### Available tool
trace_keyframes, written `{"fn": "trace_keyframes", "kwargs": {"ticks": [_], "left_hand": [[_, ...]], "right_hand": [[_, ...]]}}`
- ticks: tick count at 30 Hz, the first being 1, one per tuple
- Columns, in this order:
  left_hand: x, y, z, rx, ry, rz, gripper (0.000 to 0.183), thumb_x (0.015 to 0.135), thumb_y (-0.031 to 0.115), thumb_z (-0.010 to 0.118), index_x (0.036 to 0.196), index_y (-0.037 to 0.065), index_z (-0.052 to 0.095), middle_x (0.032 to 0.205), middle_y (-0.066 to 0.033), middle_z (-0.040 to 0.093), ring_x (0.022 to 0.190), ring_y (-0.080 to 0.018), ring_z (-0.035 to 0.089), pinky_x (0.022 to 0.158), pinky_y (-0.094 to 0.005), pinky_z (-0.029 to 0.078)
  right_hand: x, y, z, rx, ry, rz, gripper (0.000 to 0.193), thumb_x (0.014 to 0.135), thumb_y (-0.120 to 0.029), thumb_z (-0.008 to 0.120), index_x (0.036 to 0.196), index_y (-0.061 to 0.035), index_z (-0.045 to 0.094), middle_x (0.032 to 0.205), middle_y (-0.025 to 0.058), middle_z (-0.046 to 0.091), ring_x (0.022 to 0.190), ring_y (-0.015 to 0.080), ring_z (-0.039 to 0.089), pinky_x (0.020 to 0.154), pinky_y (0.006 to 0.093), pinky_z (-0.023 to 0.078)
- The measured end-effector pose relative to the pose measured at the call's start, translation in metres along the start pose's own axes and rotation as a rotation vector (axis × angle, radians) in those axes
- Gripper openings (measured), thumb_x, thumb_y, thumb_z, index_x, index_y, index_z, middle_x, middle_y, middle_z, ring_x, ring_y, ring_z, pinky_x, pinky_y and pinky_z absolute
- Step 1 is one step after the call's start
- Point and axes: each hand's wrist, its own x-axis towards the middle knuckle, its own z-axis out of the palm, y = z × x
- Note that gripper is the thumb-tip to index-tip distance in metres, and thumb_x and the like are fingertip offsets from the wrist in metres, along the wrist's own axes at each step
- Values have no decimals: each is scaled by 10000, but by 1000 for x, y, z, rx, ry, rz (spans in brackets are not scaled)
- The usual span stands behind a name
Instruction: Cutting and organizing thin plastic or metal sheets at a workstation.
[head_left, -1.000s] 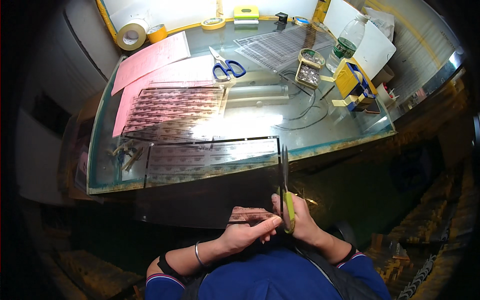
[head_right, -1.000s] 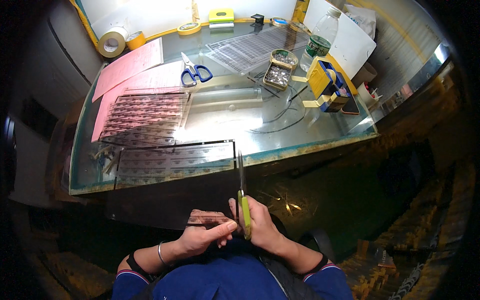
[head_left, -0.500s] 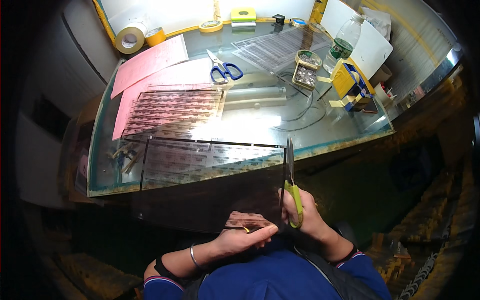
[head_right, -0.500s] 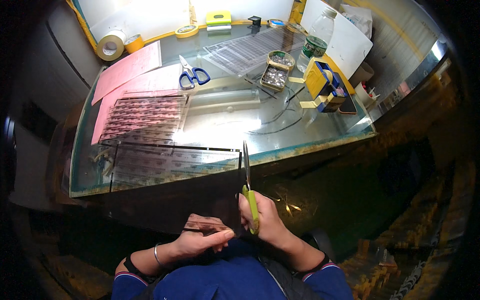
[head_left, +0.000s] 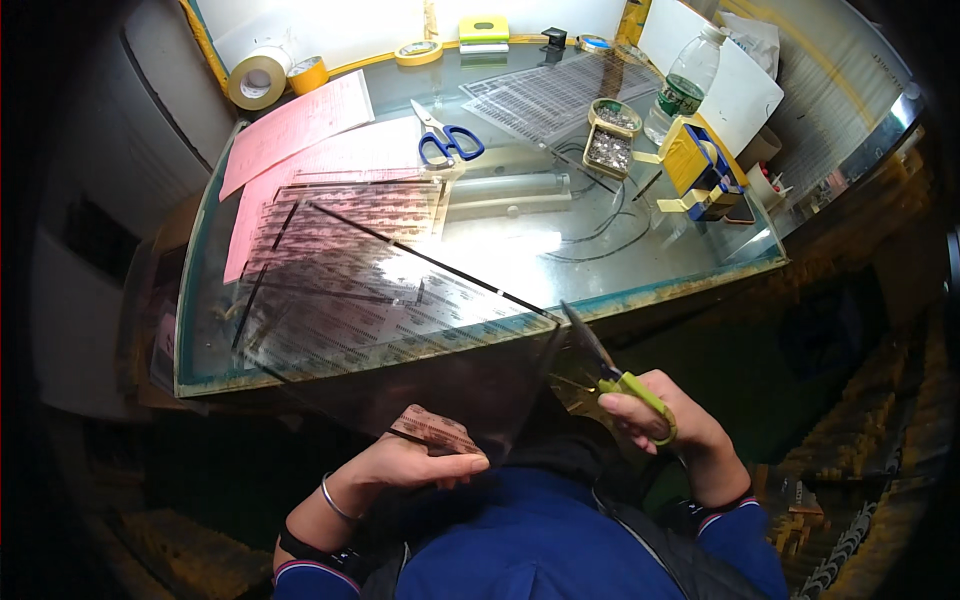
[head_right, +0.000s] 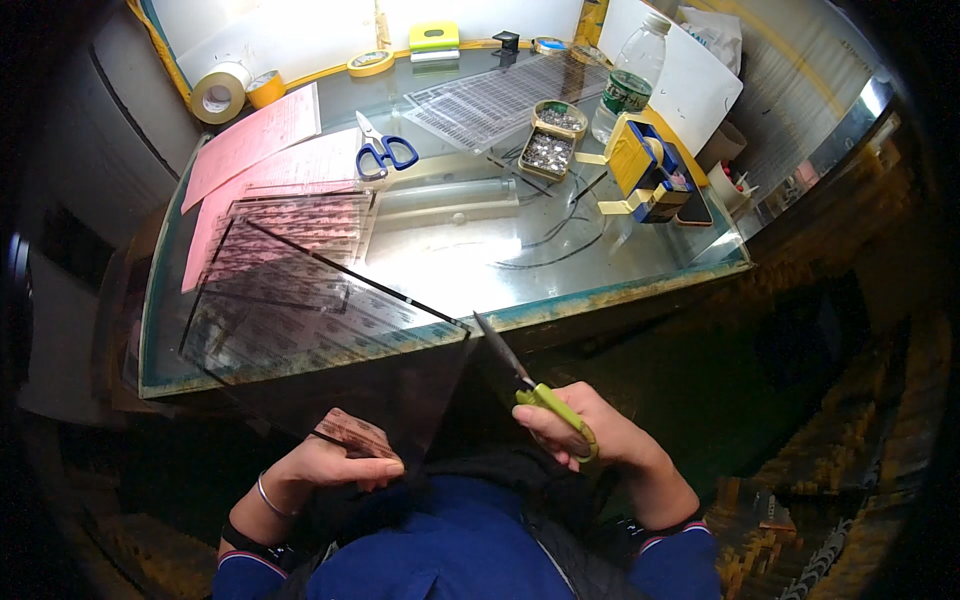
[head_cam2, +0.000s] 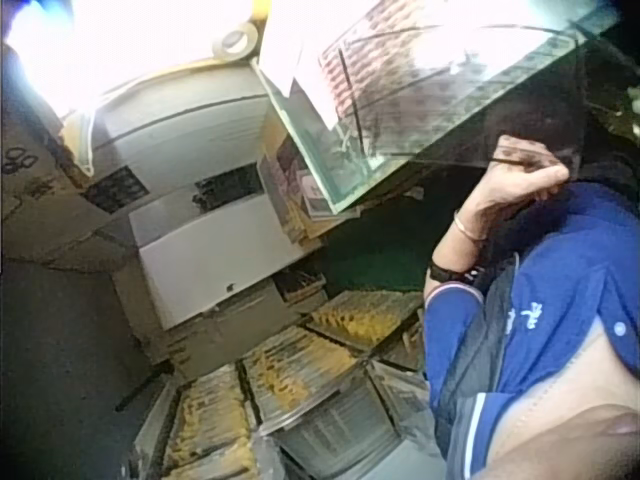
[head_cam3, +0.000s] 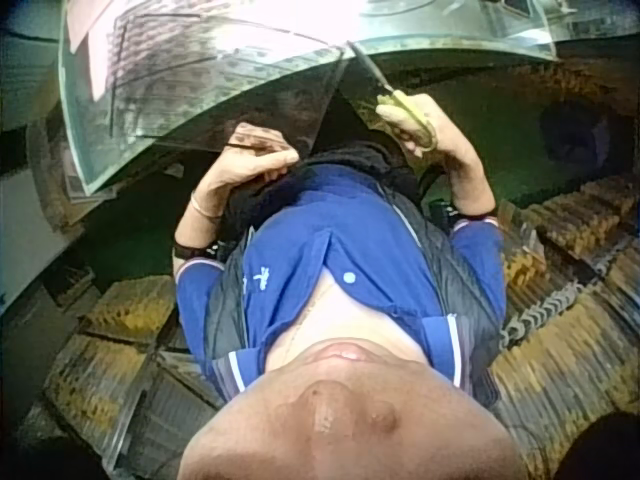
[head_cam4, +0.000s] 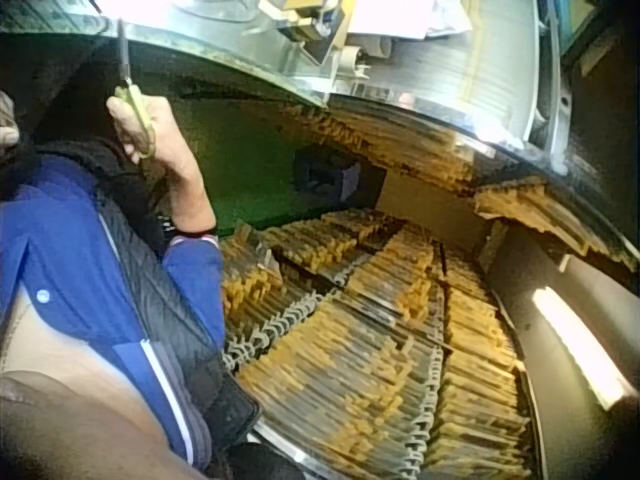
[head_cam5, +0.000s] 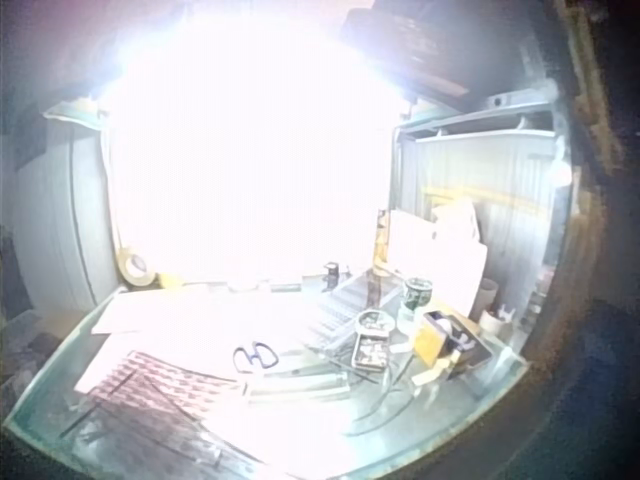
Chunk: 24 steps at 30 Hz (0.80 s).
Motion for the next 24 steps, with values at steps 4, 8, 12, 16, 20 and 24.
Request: {"fn": "trace_keyframes", "kwargs": {"ticks": [4, 8, 12, 16, 20, 24], "left_hand": [[2, 0, -2, -133, 53, 31, 171, 784, 132, 643, 724, -29, 641, 592, -66, 589, 479, -95, 544, 423, -199, 439], [10, 8, 2, -425, 187, 33, 156, 817, 143, 607, 811, -11, 627, 620, -70, 589, 478, -95, 534, 410, -190, 417], [12, 10, 6, -443, 203, 40, 139, 815, 151, 612, 812, 12, 624, 633, -56, 588, 490, -90, 533, 417, -186, 405], [12, 10, 8, -449, 219, 44, 123, 806, 130, 616, 794, 8, 625, 614, -54, 585, 469, -95, 528, 400, -185, 400], [14, 8, 8, -435, 200, 61, 118, 801, 125, 621, 797, 7, 627, 613, -52, 585, 466, -94, 527, 400, -184, 399], [15, 9, 9, -446, 197, 52, 111, 795, 117, 625, 792, 6, 628, 608, -49, 582, 464, -91, 522, 398, -183, 394]], "right_hand": [[4, 11, 0, 23, 41, -103, 265, 855, -237, 546, 670, -52, 500, 487, -3, 459, 402, 64, 458, 372, 200, 369], [21, 34, 10, -48, -250, -196, 300, 881, -326, 501, 806, -36, 483, 717, 31, 504, 631, 83, 500, 576, 225, 430], [29, 26, 21, -190, -421, -103, 390, 886, -428, 451, 811, -45, 463, 696, 11, 448, 629, 89, 466, 581, 232, 414], [35, 16, 27, -195, -507, -92, 417, 873, -466, 454, 785, -59, 454, 664, -1, 427, 592, 84, 438, 545, 231, 387], [37, 11, 29, -221, -486, -104, 417, 871, -471, 456, 779, -64, 461, 624, -6, 420, 562, 79, 421, 510, 232, 356], [39, 14, 27, -239, -483, -115, 417, 869, -469, 462, 776, -62, 470, 599, -5, 421, 551, 77, 418, 501, 231, 347]]}}
